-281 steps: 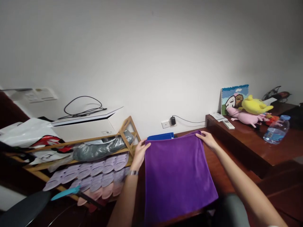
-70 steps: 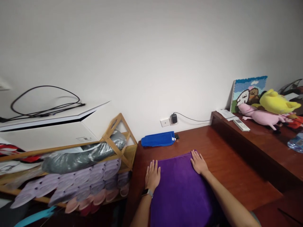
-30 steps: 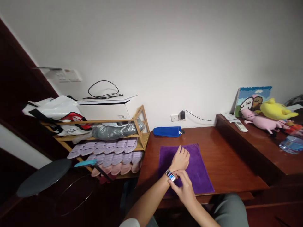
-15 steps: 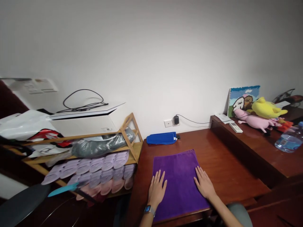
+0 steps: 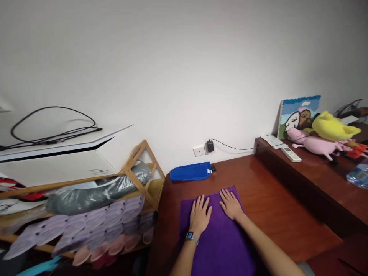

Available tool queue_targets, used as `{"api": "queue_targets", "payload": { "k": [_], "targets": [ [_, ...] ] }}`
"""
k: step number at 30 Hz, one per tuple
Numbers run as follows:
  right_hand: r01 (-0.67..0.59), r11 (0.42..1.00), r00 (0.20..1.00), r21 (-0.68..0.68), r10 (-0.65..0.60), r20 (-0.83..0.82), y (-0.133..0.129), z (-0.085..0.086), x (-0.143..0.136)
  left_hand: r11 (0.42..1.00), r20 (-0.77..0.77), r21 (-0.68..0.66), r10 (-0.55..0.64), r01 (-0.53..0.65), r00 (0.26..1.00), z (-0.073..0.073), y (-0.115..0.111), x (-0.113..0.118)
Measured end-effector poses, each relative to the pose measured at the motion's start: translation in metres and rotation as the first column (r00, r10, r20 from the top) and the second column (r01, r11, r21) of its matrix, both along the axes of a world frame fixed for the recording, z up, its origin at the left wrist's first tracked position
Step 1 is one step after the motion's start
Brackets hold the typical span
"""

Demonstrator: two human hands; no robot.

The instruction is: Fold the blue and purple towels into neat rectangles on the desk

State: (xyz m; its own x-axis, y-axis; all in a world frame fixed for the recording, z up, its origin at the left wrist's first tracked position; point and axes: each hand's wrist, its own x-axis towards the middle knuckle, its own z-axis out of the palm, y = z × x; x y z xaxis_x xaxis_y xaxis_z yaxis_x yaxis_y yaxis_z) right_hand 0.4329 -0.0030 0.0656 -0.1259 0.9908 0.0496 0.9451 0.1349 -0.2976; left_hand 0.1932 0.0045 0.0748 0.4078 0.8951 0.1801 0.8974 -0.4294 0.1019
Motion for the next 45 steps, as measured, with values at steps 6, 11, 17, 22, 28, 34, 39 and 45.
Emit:
{"api": "queue_targets", "payload": {
  "k": [6, 11, 17, 22, 28, 34, 39, 45],
  "targets": [
    [0.114, 0.993, 0.993, -0.022, -0.114, 0.009, 0.006, -0.028, 0.043, 0.993, -0.045, -0.019, 0.118, -0.119, 0.992, -0.030, 0.016, -0.063],
    [0.130, 0.989, 0.990, -0.075, -0.126, 0.057, 0.004, -0.013, 0.047, 0.988, -0.042, -0.032, 0.149, -0.151, 0.988, -0.024, 0.017, -0.056],
    [0.147, 0.989, 0.987, -0.008, -0.146, 0.065, -0.020, 0.018, 0.003, 0.991, -0.063, -0.032, 0.127, -0.129, 0.990, 0.007, 0.008, -0.024],
    [0.003, 0.998, 1.000, 0.063, -0.001, -0.030, -0.084, 0.004, -0.051, 0.998, 0.055, 0.044, -0.042, 0.039, 0.998, -0.004, -0.059, 0.028],
    [0.062, 0.998, 0.998, -0.017, -0.062, -0.014, -0.123, -0.018, -0.037, 0.998, 0.007, -0.040, 0.045, -0.044, 0.999, -0.030, -0.109, -0.013],
    [0.200, 0.979, 0.979, -0.042, -0.201, -0.021, -0.127, -0.013, 0.013, 0.995, 0.016, -0.033, 0.098, -0.098, 0.995, -0.023, -0.107, -0.090],
    [0.078, 0.982, 0.993, 0.171, -0.061, -0.104, -0.173, -0.012, 0.000, 0.997, 0.088, 0.069, -0.047, 0.041, 0.995, -0.010, -0.147, -0.070],
    [-0.139, 0.964, 0.986, 0.227, 0.157, -0.063, -0.216, -0.016, -0.049, 0.971, 0.022, 0.034, -0.239, 0.238, 0.971, -0.006, -0.196, -0.019]
  ]
}}
